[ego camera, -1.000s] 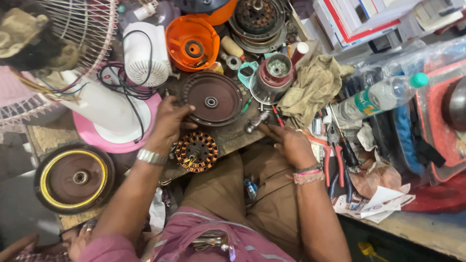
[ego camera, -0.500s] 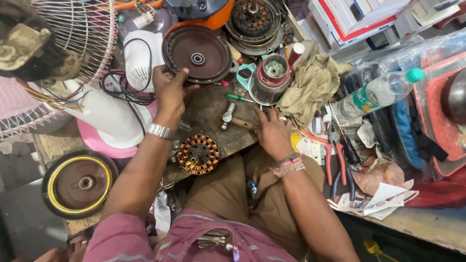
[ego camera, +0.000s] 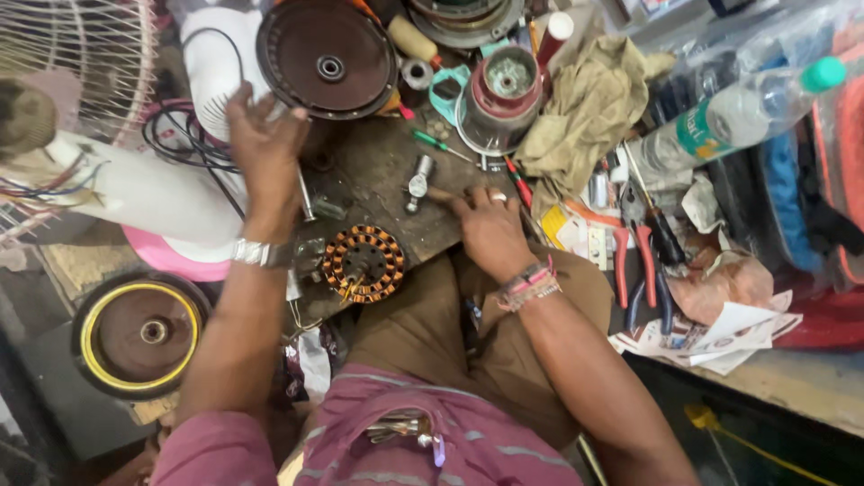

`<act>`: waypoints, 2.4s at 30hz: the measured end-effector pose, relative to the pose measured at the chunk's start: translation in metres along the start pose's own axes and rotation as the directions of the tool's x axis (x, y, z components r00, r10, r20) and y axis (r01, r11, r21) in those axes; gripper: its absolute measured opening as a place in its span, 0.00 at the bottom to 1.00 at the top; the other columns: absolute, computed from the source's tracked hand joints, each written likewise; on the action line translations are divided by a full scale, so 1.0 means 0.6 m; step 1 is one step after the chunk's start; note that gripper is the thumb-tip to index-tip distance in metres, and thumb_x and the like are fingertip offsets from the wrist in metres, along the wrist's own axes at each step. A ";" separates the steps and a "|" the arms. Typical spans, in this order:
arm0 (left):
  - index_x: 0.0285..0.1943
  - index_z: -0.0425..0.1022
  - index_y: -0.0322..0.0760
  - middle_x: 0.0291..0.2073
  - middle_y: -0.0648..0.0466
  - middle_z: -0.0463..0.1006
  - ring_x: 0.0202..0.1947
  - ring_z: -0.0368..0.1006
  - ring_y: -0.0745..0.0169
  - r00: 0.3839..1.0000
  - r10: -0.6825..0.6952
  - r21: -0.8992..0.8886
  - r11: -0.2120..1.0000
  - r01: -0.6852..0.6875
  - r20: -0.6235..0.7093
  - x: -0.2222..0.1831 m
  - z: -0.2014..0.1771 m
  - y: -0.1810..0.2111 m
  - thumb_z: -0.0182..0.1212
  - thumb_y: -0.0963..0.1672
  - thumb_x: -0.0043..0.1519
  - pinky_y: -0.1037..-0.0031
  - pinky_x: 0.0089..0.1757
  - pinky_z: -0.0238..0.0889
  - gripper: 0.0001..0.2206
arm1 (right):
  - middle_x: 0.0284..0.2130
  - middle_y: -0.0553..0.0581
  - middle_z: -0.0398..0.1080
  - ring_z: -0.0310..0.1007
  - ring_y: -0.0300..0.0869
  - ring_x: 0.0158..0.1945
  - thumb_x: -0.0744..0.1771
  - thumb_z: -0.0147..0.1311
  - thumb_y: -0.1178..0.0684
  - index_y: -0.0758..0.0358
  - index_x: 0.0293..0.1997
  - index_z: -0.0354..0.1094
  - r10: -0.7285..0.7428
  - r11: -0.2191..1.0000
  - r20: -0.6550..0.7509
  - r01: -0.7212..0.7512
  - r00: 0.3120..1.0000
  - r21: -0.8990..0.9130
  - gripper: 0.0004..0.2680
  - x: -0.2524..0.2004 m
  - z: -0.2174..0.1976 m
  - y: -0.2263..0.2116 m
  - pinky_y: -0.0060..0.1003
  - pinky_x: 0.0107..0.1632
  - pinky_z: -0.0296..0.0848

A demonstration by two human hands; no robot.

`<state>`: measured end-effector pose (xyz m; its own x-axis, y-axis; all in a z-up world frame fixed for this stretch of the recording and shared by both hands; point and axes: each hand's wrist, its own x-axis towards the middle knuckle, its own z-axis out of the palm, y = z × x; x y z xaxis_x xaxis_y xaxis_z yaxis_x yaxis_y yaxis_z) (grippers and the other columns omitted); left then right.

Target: The person disassembles a small electric motor, removes the rotor, and uses a hammer to tap a bearing into a metal housing. The person then places the rotor into the housing and continues to assemble the motor components.

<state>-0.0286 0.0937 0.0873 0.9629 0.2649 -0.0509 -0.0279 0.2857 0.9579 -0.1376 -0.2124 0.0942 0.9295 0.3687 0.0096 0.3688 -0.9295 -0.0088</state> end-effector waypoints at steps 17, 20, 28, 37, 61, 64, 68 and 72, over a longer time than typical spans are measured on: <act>0.50 0.83 0.37 0.46 0.36 0.83 0.49 0.79 0.34 0.861 -0.433 0.941 -0.311 0.133 -0.265 -0.255 -0.343 0.105 0.60 0.63 0.57 0.52 0.48 0.72 0.31 | 0.38 0.57 0.72 0.76 0.50 0.43 0.67 0.49 0.53 0.56 0.50 0.67 -0.015 0.987 0.080 0.027 0.997 -0.156 0.08 0.032 0.058 0.011 0.54 0.43 0.70; 0.53 0.82 0.37 0.46 0.33 0.83 0.50 0.78 0.31 0.893 -0.387 0.962 -0.228 0.148 -0.229 -0.260 -0.359 0.076 0.61 0.63 0.57 0.51 0.50 0.70 0.31 | 0.39 0.57 0.72 0.77 0.50 0.42 0.62 0.56 0.53 0.56 0.48 0.67 0.032 0.992 0.069 -0.023 0.997 -0.124 0.12 0.033 0.034 0.001 0.53 0.42 0.72; 0.53 0.71 0.31 0.41 0.38 0.81 0.42 0.79 0.36 0.992 -0.080 0.929 -0.365 0.061 -0.096 -0.326 -0.378 0.000 0.69 0.56 0.53 0.48 0.43 0.72 0.30 | 0.38 0.66 0.70 0.77 0.57 0.36 0.59 0.64 0.49 0.63 0.44 0.67 0.096 0.978 -0.066 -0.082 0.993 0.191 0.15 0.021 -0.016 -0.027 0.51 0.34 0.75; 0.57 0.72 0.32 0.39 0.39 0.79 0.40 0.77 0.37 1.000 0.017 0.983 -0.185 -0.017 0.020 -0.341 -0.405 0.044 0.70 0.51 0.56 0.52 0.42 0.69 0.26 | 0.40 0.61 0.73 0.76 0.58 0.40 0.61 0.61 0.49 0.58 0.47 0.70 0.406 0.836 -0.097 -0.326 0.909 0.441 0.13 -0.054 -0.099 -0.003 0.54 0.38 0.72; 0.42 0.76 0.34 0.39 0.45 0.78 0.42 0.74 0.44 0.617 0.069 0.611 0.086 -0.787 0.784 -0.192 0.172 0.002 0.59 0.40 0.52 0.56 0.42 0.67 0.10 | 0.57 0.63 0.70 0.65 0.59 0.62 0.65 0.63 0.54 0.63 0.57 0.73 0.477 0.878 -0.435 -0.431 0.764 0.206 0.15 -0.245 -0.145 0.150 0.54 0.62 0.64; 0.41 0.77 0.33 0.37 0.44 0.78 0.41 0.75 0.45 0.599 0.092 0.605 -0.047 -0.795 0.795 -0.224 0.173 -0.055 0.58 0.41 0.58 0.56 0.40 0.67 0.07 | 0.55 0.62 0.70 0.67 0.59 0.61 0.64 0.63 0.55 0.62 0.55 0.73 0.370 0.927 -0.409 -0.302 0.834 0.223 0.14 -0.165 -0.170 0.115 0.52 0.62 0.65; 0.38 0.81 0.38 0.38 0.46 0.80 0.41 0.76 0.44 0.525 -0.143 0.532 0.019 -0.846 0.839 -0.217 0.169 -0.060 0.58 0.42 0.56 0.50 0.41 0.68 0.07 | 0.52 0.59 0.71 0.68 0.58 0.57 0.61 0.64 0.55 0.59 0.55 0.74 0.158 0.965 -0.290 -0.085 0.944 0.249 0.16 -0.053 -0.175 0.065 0.53 0.56 0.66; 0.46 0.79 0.35 0.41 0.38 0.79 0.45 0.76 0.37 0.509 -0.452 0.625 0.151 -0.765 0.733 -0.159 0.145 0.009 0.63 0.46 0.53 0.52 0.46 0.70 0.15 | 0.47 0.57 0.73 0.70 0.57 0.52 0.60 0.65 0.53 0.57 0.51 0.75 -0.050 0.975 -0.162 0.083 0.986 0.205 0.15 0.006 -0.135 0.030 0.54 0.50 0.66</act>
<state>-0.0974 -0.0100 0.1220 0.6997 -0.6687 -0.2515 -0.5735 -0.7357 0.3604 -0.1280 -0.2287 0.1748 0.8969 0.4076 0.1717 0.4377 -0.8736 -0.2126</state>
